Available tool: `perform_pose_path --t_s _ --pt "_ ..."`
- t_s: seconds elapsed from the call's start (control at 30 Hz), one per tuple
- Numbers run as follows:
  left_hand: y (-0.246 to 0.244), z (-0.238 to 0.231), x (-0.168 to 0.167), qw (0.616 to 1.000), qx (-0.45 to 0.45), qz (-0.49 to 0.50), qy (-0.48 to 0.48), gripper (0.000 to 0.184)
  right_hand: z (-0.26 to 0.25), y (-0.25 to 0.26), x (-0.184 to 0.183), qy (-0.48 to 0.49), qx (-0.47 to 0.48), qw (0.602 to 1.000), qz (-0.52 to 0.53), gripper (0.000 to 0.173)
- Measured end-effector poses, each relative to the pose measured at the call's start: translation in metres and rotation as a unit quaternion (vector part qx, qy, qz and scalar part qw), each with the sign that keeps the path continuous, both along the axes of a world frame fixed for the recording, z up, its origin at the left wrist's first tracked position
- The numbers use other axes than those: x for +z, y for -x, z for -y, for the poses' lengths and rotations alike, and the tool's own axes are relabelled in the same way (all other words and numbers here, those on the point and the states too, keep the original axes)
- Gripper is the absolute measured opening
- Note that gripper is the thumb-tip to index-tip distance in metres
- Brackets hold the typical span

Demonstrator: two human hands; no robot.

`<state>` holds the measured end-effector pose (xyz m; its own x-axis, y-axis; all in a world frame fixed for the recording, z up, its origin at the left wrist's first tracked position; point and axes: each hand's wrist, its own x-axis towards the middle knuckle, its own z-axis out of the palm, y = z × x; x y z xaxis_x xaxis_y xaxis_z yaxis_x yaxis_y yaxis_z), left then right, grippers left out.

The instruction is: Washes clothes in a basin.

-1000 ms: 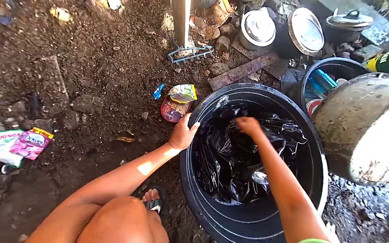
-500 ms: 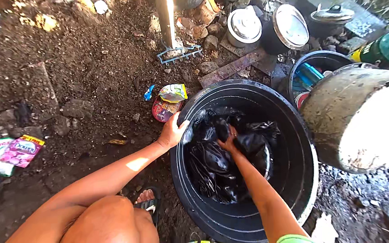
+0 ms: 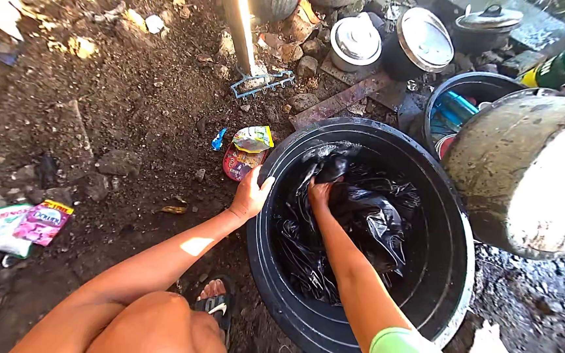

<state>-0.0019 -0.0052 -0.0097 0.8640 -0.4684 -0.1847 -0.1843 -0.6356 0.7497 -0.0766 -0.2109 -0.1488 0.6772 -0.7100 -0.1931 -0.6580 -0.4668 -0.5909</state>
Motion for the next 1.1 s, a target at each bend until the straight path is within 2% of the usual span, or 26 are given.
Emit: perform_pose_path --t_s 0.07,0.13,0.2,0.27,0.3,0.33,0.37,0.4,0.47,0.53,0.6,0.67,0.77,0.83,0.87,0.9,0.93,1.0,1.07,1.1 --pt "0.001 0.0 0.001 1.0 0.003 -0.011 0.012 0.05 0.011 0.024 -0.001 -0.048 0.044 0.998 0.011 0.07" --pt "-0.001 0.001 0.005 0.999 0.011 -0.034 0.005 0.05 0.044 0.033 0.006 -0.102 0.036 0.992 -0.062 0.076" --pt "-0.003 0.003 0.006 0.999 0.013 -0.046 -0.005 0.052 0.073 0.02 0.018 -0.077 0.042 0.983 -0.159 0.063" --pt "-0.003 0.002 0.006 0.999 0.011 -0.046 -0.009 0.052 0.072 0.003 0.035 -0.047 0.031 0.98 -0.19 0.051" --pt "-0.002 0.001 0.004 0.999 0.006 -0.043 -0.007 0.051 0.062 0.003 0.044 -0.039 0.013 0.984 -0.171 0.056" --pt "-0.002 0.0 0.002 0.999 0.0 -0.033 -0.002 0.052 0.047 0.01 0.052 -0.026 0.0 0.991 -0.128 0.069" --pt "-0.003 -0.001 0.0 1.0 -0.004 -0.022 0.006 0.052 0.027 0.028 0.053 0.005 0.026 0.996 -0.08 0.087" --pt "-0.004 -0.002 -0.001 1.0 -0.005 -0.018 0.011 0.052 0.003 0.056 0.046 0.049 0.089 0.994 -0.029 0.097" --pt "-0.004 -0.001 0.0 1.0 -0.004 -0.019 0.017 0.052 -0.032 0.116 0.026 0.087 0.265 0.96 0.035 0.096" --pt "-0.002 -0.002 -0.001 1.0 -0.003 -0.019 0.019 0.052 -0.031 0.135 0.019 0.052 0.392 0.918 -0.002 0.095" --pt "-0.001 -0.002 -0.004 1.0 0.001 -0.01 0.021 0.051 -0.002 0.105 0.016 0.035 0.419 0.903 -0.088 0.095" --pt "-0.001 -0.001 -0.003 1.0 0.006 -0.006 0.02 0.05 0.029 0.064 0.01 0.032 0.358 0.922 -0.141 0.088" --pt "0.0 0.001 -0.001 1.0 0.013 -0.016 0.007 0.049 0.054 0.015 0.007 0.043 0.176 0.97 -0.164 0.068" --pt "-0.002 0.002 0.0 1.0 0.012 -0.011 0.001 0.049 0.04 -0.011 0.005 0.023 0.029 0.984 -0.173 0.06" --pt "-0.001 0.002 0.0 1.0 0.009 -0.007 -0.003 0.05 0.025 -0.015 0.002 0.026 -0.006 0.985 -0.169 0.062" --pt "-0.001 0.001 0.0 1.0 0.004 -0.002 -0.007 0.05 0.004 -0.01 -0.007 0.054 0.0 0.987 -0.149 0.062" --pt "-0.002 0.001 0.002 1.0 -0.002 -0.001 -0.01 0.051 -0.017 0.001 -0.018 0.085 0.035 0.99 -0.109 0.06" --pt "-0.004 -0.001 0.003 1.0 -0.009 -0.003 -0.01 0.052 -0.042 0.038 -0.019 0.087 0.169 0.98 -0.052 0.054" --pt "-0.003 -0.004 0.0 1.0 -0.013 0.0 -0.004 0.052 -0.027 0.074 -0.01 0.04 0.314 0.948 -0.032 0.06" --pt "-0.002 -0.005 0.0 1.0 -0.012 0.003 0.002 0.052 -0.008 0.084 -0.01 0.028 0.363 0.931 -0.026 0.068"
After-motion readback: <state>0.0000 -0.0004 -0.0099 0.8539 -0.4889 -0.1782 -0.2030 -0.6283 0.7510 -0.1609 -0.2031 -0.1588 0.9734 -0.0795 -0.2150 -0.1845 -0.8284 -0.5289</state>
